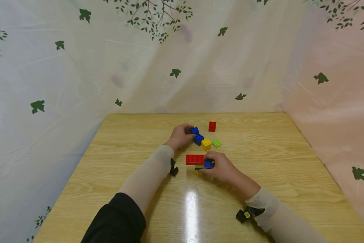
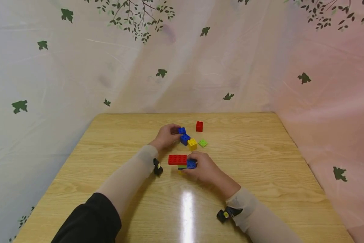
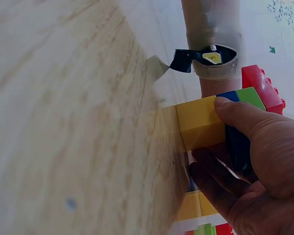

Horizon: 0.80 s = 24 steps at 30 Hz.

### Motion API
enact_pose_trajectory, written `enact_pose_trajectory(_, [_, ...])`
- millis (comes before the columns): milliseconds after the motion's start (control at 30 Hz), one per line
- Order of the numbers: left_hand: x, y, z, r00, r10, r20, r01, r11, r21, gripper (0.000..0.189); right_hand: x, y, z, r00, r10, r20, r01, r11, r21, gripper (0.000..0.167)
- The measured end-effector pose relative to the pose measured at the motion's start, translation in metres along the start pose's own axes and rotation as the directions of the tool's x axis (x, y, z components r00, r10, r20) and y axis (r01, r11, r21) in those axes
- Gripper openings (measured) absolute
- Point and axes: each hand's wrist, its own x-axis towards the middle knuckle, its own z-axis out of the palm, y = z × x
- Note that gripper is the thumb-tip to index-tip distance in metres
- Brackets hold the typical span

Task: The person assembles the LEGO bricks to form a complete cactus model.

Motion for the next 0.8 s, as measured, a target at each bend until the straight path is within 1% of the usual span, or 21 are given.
enact_pose_trajectory(167, [0.000,0.002,0.000,1.000,-0.004,-0.008,0.004,1.000,0.018,0.036,0.001,0.000,-0.001,1.000,0.005,0.006,-0.005,1.000,0.009,0.035])
enact_pose_trajectory(467, [0.000,-0.002,0.000,1.000,-0.016,-0.007,0.016,0.999,0.034,0.034,0.001,-0.001,-0.001,1.000,0.009,0.015,-0.009,1.000,0.000,0.034])
enact_pose_trajectory(600, [-0.002,-0.004,-0.003,1.000,-0.010,-0.010,0.011,0.999,0.039,0.035,0.001,-0.001,-0.001,1.000,0.011,0.019,-0.011,1.000,-0.004,0.035])
enact_pose_trajectory(800, [-0.006,-0.008,-0.010,1.000,0.008,0.000,-0.008,1.000,0.010,0.037,0.000,0.000,-0.001,1.000,0.009,0.017,-0.009,1.000,0.004,0.034])
